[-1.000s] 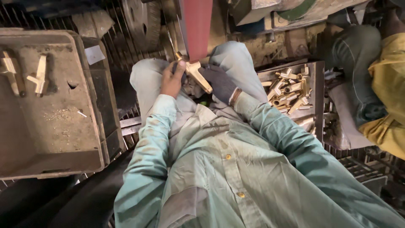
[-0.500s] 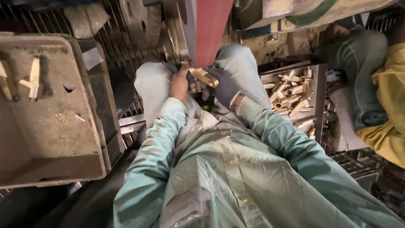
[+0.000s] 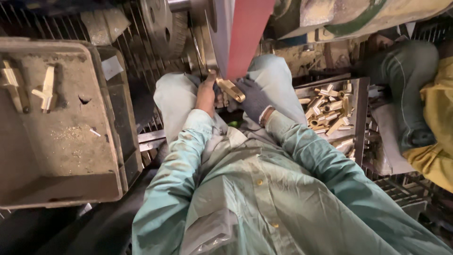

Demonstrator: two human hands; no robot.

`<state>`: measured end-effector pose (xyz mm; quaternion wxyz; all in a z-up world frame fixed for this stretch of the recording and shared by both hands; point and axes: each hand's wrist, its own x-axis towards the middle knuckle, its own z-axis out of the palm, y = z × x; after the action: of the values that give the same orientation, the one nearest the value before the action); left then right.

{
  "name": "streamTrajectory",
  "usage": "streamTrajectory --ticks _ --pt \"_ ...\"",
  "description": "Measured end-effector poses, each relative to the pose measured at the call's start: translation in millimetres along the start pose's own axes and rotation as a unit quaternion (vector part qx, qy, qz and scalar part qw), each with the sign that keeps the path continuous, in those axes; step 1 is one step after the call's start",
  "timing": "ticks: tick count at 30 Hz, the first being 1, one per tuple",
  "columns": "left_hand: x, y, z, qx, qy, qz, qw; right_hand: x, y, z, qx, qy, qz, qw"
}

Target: The person sits on the floor and repeatedly picks up small brass-colored metal parts from a tray, presses them against a rotating belt grinder to smooth edges, and places them back into the tray.

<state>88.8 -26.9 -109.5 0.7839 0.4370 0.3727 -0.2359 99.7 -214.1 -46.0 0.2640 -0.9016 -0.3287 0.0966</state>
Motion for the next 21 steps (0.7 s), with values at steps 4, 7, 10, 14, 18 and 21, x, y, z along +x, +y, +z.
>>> streamTrajectory --ticks 4,7,10,14,18,21 --pt "-4.4 -3.3 -3.4 0.016 -0.012 0.090 0.996 -8.0 7.2 14.1 0.198 -0.007 0.117 0.973" --pt "-4.6 -2.3 -3.0 0.024 -0.020 0.134 0.991 -10.1 4.0 16.5 0.300 0.000 0.202 0.932" --pt "-7.7 1.8 -5.0 0.063 -0.032 0.237 0.969 -9.9 2.5 3.1 0.009 0.052 0.011 0.999" --pt "-24.4 9.6 -6.7 0.067 -0.065 0.301 0.949 -0.3 -14.8 -19.4 0.377 0.017 0.122 0.918" --pt "-55.7 16.6 -0.5 0.139 -0.054 0.416 0.897 -4.1 -36.1 -51.9 0.508 0.009 0.117 0.853" --pt "-83.9 14.4 4.3 0.194 -0.031 0.448 0.872 -21.9 -52.1 -69.6 0.333 -0.033 0.187 0.924"
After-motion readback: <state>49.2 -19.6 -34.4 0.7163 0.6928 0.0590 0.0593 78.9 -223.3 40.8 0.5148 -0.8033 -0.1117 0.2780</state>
